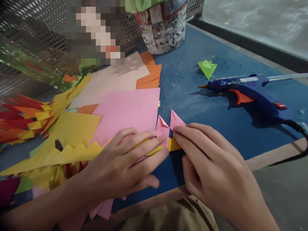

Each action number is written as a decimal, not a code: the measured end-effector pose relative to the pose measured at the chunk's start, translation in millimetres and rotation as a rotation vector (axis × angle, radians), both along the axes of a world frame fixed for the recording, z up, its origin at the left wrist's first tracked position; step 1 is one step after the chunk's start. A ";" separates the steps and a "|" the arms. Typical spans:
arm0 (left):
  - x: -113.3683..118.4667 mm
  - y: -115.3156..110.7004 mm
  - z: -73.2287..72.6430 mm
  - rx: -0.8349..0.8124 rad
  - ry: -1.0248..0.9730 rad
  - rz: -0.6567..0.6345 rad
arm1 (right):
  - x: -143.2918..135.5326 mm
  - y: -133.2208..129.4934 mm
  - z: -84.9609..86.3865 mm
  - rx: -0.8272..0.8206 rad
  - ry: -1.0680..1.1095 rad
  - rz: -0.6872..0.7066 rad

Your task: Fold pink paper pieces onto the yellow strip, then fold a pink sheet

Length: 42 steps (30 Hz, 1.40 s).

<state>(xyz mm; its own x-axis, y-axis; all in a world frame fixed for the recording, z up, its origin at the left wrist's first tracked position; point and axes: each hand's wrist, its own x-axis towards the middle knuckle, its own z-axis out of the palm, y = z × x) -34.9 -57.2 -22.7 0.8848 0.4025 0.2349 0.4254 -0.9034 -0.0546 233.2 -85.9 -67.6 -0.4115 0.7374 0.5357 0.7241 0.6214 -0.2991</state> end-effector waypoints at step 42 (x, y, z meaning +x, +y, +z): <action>7.6 -25.9 4.0 0.371 0.147 0.085 | -2.8 6.5 -2.8 0.052 0.068 0.043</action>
